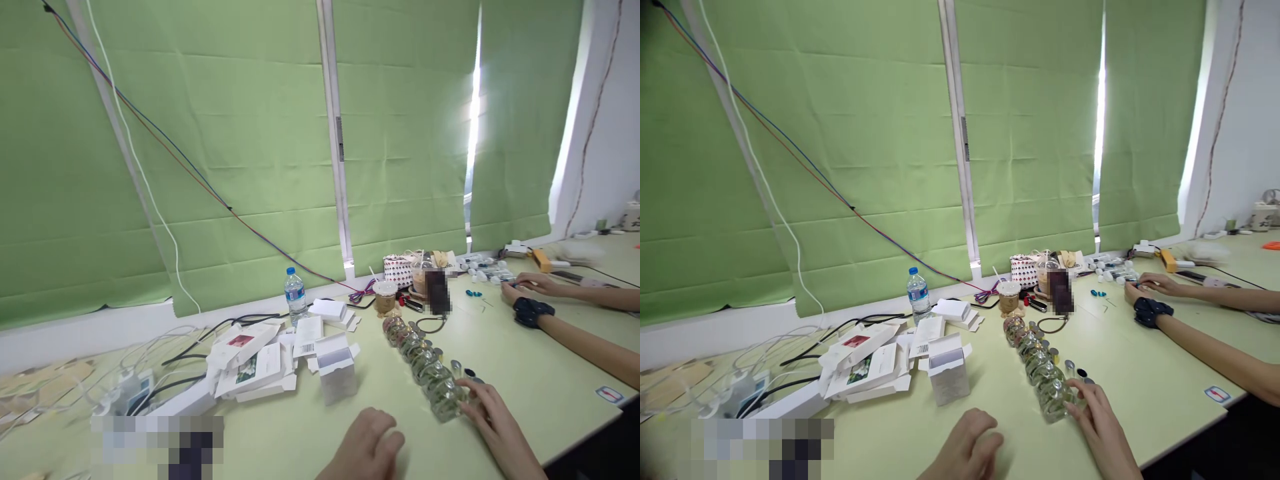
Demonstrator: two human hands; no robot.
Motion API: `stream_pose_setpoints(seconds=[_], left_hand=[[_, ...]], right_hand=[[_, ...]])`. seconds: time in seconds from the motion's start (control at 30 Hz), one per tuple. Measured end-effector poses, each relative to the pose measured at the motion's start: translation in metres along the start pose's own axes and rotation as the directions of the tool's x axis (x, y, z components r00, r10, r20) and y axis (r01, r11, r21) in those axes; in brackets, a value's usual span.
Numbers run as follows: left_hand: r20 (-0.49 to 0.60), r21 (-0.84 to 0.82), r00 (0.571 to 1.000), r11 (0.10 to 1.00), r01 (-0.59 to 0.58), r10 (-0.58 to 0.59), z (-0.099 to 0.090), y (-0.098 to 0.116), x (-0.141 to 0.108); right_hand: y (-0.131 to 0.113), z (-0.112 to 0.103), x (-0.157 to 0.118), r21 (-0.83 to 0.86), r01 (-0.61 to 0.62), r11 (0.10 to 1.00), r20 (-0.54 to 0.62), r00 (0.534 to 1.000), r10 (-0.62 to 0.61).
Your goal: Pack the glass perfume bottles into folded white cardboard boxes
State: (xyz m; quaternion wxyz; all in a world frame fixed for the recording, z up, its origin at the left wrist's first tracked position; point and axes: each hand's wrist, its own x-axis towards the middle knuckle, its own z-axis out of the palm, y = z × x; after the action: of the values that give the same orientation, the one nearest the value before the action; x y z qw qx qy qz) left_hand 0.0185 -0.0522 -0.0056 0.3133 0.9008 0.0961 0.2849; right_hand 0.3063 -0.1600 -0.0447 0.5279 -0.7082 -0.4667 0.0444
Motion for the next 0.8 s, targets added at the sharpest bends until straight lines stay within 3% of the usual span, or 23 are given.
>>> stream_pose_setpoints(seconds=[0.13,0.23,0.37,0.43,0.53,0.6,0.73,0.8], left_hand=[[-0.001,0.079,0.999,0.996,-0.035,0.035,0.017,0.007,0.041],[0.003,0.069,1.0,0.997,-0.027,0.027,0.027,0.004,0.055],[-0.021,-0.02,0.997,0.997,0.069,-0.07,0.029,0.003,0.053],[-0.039,-0.065,0.989,0.988,0.141,-0.144,0.024,0.005,0.051],[-0.074,-0.119,0.971,0.968,0.22,-0.229,0.017,0.01,0.049],[-0.097,-0.147,0.96,0.957,0.248,-0.264,0.013,0.011,0.049],[-0.129,-0.168,0.95,0.951,0.26,-0.283,0.008,0.01,0.045],[-0.137,-0.165,0.951,0.953,0.256,-0.279,0.005,0.008,0.041]], right_hand=[[-0.015,0.007,-0.005,0.073,-0.007,0.997,0.052,0.999,0.004],[-0.032,0.018,-0.014,0.144,-0.03,0.989,0.126,0.992,0.012],[-0.039,0.021,-0.02,0.205,-0.07,0.976,0.061,0.996,0.059],[-0.031,0.011,-0.014,0.152,-0.104,0.983,-0.062,0.991,0.115],[-0.013,-0.008,0.001,-0.049,-0.234,0.971,-0.315,0.926,0.207],[-0.003,-0.016,0.012,-0.126,-0.254,0.959,-0.317,0.926,0.204],[0.002,-0.02,0.021,-0.192,-0.209,0.959,-0.186,0.967,0.173],[-0.001,-0.02,0.018,-0.186,-0.216,0.958,-0.202,0.963,0.178]])
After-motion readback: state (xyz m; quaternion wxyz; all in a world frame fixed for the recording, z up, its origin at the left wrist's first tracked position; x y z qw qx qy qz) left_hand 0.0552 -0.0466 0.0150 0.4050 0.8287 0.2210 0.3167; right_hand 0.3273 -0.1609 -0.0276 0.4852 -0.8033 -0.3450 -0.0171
